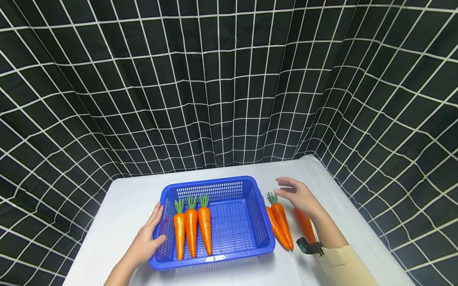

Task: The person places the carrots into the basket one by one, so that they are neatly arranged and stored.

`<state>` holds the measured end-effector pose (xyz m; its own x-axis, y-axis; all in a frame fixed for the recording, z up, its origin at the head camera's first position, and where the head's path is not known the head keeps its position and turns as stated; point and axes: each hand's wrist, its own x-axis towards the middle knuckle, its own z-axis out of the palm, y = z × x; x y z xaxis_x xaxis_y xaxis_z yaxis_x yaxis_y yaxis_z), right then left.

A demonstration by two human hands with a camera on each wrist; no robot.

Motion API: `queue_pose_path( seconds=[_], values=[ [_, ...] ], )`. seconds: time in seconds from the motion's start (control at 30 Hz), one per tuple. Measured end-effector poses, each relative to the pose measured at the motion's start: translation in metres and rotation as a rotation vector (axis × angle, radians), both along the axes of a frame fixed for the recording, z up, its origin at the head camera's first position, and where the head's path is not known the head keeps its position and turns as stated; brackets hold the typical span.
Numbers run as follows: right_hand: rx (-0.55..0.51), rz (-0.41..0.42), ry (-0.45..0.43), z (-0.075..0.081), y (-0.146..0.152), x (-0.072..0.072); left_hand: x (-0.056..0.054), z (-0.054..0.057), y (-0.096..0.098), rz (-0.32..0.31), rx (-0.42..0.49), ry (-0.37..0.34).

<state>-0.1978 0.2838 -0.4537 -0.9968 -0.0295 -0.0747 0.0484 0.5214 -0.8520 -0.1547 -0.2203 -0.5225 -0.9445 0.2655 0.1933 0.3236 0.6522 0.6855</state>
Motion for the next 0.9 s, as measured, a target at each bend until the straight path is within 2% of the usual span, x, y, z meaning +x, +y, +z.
queue_pose_path(
  seconds=[0.13,0.37,0.53,0.73,0.9],
  values=[
    [0.04,-0.035,-0.012,-0.014,0.009,0.005,0.002,0.0,0.0,0.004,0.006,-0.023],
    [0.19,-0.12,-0.079,-0.032,0.031,0.013,0.0,0.0,0.0,0.013,-0.005,-0.043],
    [0.25,-0.11,-0.127,-0.037,0.046,0.018,-0.001,0.001,0.0,0.011,-0.007,-0.035],
    [0.264,-0.085,-0.216,-0.049,0.056,0.024,-0.001,0.003,0.001,0.015,-0.019,-0.03],
    [0.285,-0.069,-0.221,-0.059,0.058,0.027,-0.001,0.001,0.001,0.013,-0.017,-0.024]
  ],
)
